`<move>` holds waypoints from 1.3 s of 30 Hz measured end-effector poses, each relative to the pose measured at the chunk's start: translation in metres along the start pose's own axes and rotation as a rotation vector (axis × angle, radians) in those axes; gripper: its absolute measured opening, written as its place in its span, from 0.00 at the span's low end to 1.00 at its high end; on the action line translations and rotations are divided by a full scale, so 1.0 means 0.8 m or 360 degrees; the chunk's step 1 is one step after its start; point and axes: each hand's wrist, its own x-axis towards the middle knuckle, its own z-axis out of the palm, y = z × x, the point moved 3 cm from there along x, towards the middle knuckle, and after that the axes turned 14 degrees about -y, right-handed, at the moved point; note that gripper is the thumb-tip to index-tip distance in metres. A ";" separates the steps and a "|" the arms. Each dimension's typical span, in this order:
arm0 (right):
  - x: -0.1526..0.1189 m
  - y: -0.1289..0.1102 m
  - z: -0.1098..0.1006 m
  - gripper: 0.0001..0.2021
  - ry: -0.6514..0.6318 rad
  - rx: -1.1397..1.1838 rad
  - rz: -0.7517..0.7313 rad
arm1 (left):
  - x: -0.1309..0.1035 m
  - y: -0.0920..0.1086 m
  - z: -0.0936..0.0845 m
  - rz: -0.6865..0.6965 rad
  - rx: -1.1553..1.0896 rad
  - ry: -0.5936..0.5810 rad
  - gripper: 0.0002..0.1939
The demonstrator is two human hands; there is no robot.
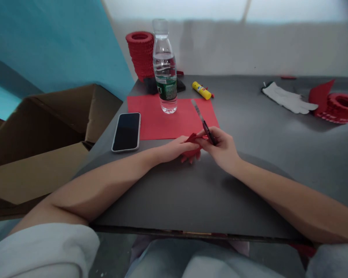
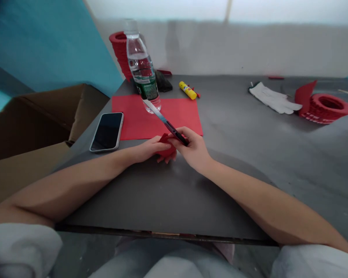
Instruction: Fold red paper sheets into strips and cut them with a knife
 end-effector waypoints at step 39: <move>-0.006 -0.010 -0.008 0.07 0.0013 -0.0682 -0.0547 | -0.002 -0.004 -0.004 0.0144 0.0014 0.0164 0.21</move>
